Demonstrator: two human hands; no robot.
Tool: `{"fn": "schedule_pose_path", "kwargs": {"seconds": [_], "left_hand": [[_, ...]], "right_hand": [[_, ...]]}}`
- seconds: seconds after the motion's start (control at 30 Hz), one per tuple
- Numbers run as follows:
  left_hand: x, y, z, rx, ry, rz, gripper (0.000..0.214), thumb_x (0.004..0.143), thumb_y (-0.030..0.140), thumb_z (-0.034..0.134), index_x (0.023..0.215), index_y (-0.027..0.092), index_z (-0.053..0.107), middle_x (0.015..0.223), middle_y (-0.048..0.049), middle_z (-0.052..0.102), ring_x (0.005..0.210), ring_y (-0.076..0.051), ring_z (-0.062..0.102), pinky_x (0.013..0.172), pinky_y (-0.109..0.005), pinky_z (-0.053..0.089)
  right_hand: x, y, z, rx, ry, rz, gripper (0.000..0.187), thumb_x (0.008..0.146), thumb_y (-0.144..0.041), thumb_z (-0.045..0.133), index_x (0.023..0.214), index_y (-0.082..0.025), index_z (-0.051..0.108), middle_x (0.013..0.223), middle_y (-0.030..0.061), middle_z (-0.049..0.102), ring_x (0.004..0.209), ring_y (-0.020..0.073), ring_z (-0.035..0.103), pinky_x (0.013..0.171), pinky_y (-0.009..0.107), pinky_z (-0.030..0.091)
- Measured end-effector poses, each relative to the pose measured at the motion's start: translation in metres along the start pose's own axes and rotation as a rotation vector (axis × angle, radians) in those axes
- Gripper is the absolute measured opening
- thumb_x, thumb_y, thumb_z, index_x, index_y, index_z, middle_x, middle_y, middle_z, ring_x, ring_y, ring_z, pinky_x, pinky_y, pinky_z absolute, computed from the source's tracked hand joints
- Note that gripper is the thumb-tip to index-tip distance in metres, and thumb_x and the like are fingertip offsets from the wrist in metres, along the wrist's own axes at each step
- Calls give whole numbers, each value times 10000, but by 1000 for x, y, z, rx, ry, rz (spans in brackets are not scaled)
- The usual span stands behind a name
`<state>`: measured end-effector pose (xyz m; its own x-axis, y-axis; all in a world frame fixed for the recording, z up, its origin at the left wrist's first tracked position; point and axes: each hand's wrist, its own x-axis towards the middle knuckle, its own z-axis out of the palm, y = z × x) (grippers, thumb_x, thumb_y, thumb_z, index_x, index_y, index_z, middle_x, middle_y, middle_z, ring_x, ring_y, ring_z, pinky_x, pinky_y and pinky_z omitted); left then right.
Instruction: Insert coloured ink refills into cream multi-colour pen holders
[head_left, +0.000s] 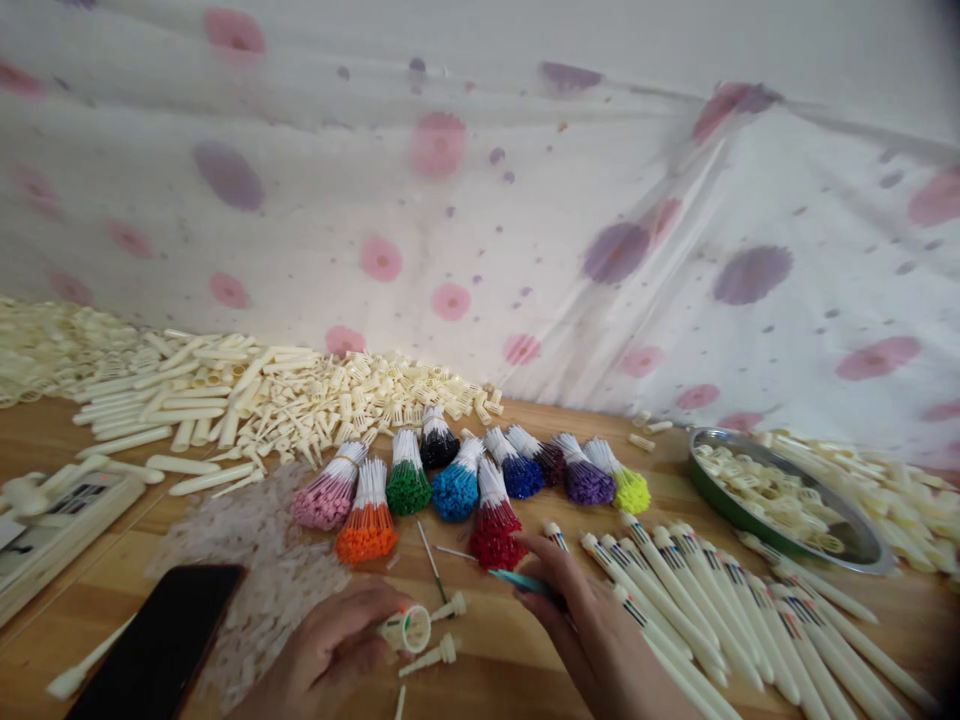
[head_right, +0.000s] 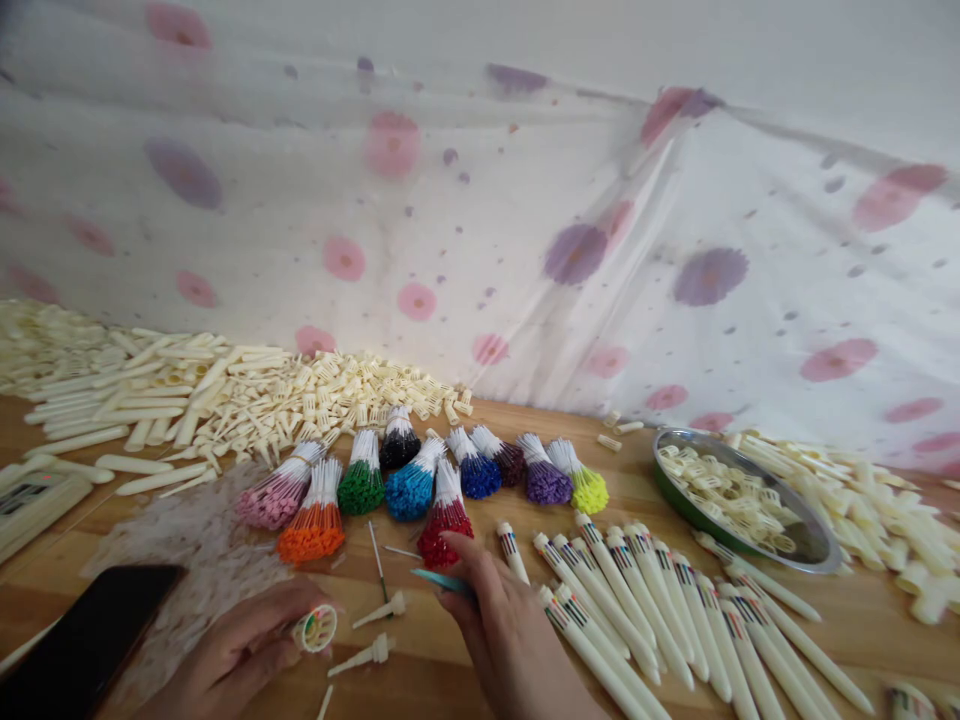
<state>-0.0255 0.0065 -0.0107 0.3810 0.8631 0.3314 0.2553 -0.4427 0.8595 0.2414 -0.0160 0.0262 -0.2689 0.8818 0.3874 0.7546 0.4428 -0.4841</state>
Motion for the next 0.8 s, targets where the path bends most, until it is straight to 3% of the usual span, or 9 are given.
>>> {"fn": "schedule_pose_path", "kwargs": {"seconds": [0.13,0.27,0.4,0.5,0.6,0.8], "left_hand": [[3,8,1,-70,-51,-59,205,818,395,573,936,312,718,865,-6,765,786,-194,706,688,-234,570],[5,13,1,-148,-98,-126,319,835,501,500,855,283,732,758,-17,752,696,-188,697,650,-244,574],[6,12,2,-200,-76,-140,332,810,540,514,879,296,728,816,-18,750,720,-188,698,649,-242,576],[5,10,1,-186,-131,-143,325,825,527,499,881,301,725,802,-15,743,742,-189,689,674,-247,568],[3,8,2,-186,-180,-147,338,843,521,471,887,300,723,807,-18,733,740,-188,680,678,-253,563],[0,4,5,-249,-170,-193,274,837,468,523,988,328,705,861,-12,733,775,-190,687,685,-258,568]], "right_hand": [[22,-32,-18,-23,14,-259,221,957,-262,372,1064,-206,556,930,46,685,810,162,612,728,270,496],[34,-46,-14,-27,95,-441,166,918,-225,478,996,-182,619,866,33,697,770,156,569,727,283,463],[34,-46,-4,-64,165,-475,200,930,-207,446,944,-181,645,808,25,700,750,155,553,666,278,430],[34,-46,0,-100,205,-493,245,948,-229,411,912,-185,649,795,7,708,712,151,541,652,287,403],[35,-48,1,-120,208,-488,276,960,-233,382,915,-182,649,807,1,712,712,151,531,651,290,389],[34,-47,1,-143,179,-485,310,969,-241,350,911,-184,649,774,10,702,715,157,525,632,299,376]]}}
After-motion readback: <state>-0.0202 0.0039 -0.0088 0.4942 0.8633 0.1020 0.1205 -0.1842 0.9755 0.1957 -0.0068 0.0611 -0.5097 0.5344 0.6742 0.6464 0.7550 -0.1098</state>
